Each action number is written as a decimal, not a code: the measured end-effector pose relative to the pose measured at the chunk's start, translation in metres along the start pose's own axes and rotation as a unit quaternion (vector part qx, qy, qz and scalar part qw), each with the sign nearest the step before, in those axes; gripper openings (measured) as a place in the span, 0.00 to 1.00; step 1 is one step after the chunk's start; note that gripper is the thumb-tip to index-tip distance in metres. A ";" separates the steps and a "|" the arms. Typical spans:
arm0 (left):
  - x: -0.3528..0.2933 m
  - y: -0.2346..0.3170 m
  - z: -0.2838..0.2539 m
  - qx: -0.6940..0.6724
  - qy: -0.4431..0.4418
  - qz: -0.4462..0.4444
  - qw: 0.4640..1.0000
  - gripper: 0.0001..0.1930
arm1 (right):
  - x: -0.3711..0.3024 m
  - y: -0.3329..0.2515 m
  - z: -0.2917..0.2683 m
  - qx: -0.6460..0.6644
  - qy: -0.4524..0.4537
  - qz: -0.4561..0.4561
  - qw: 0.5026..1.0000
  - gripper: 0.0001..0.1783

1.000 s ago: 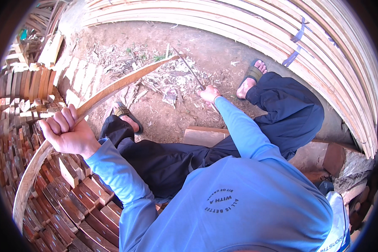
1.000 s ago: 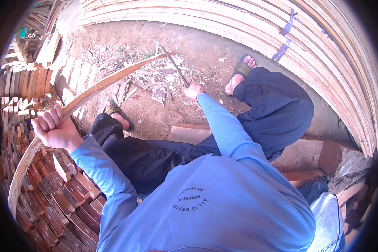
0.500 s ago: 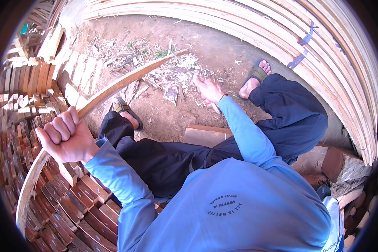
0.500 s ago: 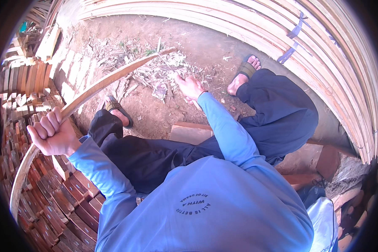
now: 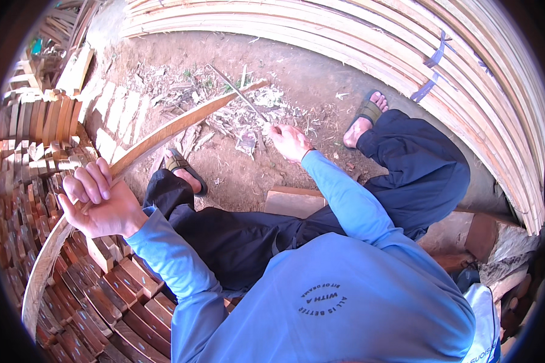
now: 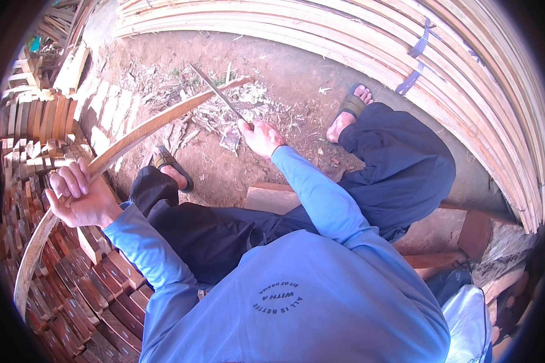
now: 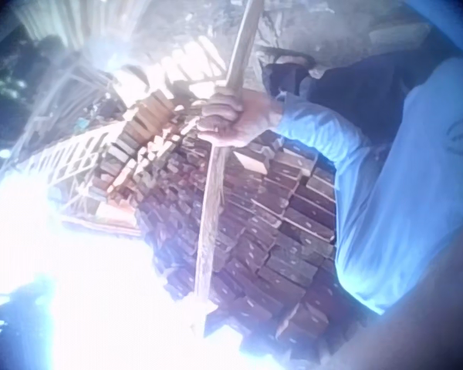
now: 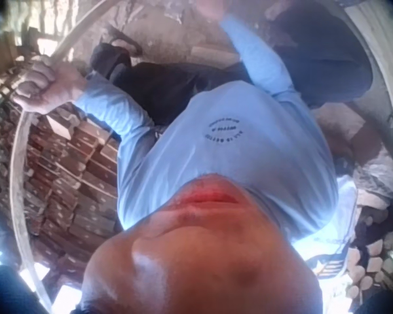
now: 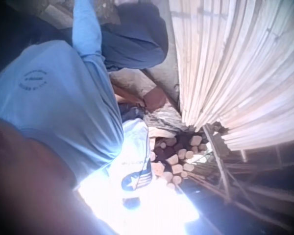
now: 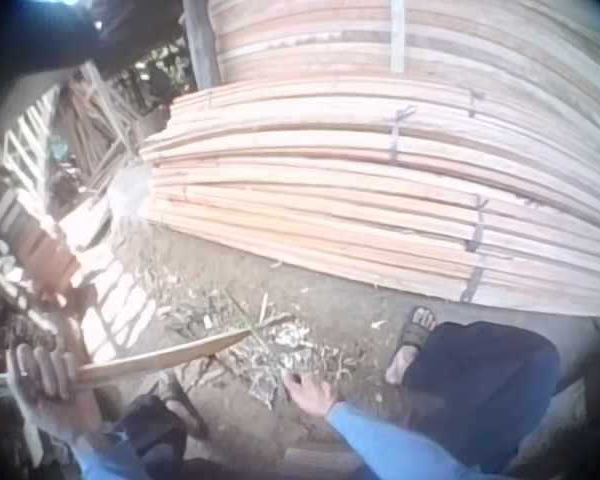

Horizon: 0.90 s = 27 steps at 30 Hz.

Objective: The person shaves a long thin strip of wood using a hand tool, removing thin layers while sitting in an outdoor area surrounded by lumber stacks.

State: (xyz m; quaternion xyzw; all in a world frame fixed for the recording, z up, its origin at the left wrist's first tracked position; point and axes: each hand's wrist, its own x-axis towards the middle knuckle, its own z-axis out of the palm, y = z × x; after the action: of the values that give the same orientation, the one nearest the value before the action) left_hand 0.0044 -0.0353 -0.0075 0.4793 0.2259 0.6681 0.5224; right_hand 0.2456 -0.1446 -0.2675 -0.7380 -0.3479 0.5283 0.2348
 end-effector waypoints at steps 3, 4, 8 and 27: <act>-0.001 -0.006 0.023 0.011 0.107 0.081 0.991 0.26 | 0.003 -0.002 0.005 -0.023 0.005 0.014 1.000 0.35; 0.001 -0.006 0.024 0.005 0.133 0.099 0.986 0.27 | 0.002 -0.005 0.001 0.013 -0.008 0.028 0.999 0.35; 0.009 -0.010 0.023 0.023 0.183 0.128 0.975 0.29 | -0.001 0.002 -0.006 0.108 -0.017 0.037 0.993 0.32; 0.002 0.004 -0.003 -0.109 -0.093 -0.030 0.989 0.13 | -0.018 -0.013 -0.010 0.013 -0.037 0.031 0.999 0.36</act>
State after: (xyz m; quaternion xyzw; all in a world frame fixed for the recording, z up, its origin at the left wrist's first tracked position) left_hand -0.0007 -0.0339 -0.0047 0.4727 0.1166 0.6254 0.6099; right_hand 0.2477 -0.1500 -0.2439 -0.7257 -0.3260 0.5666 0.2149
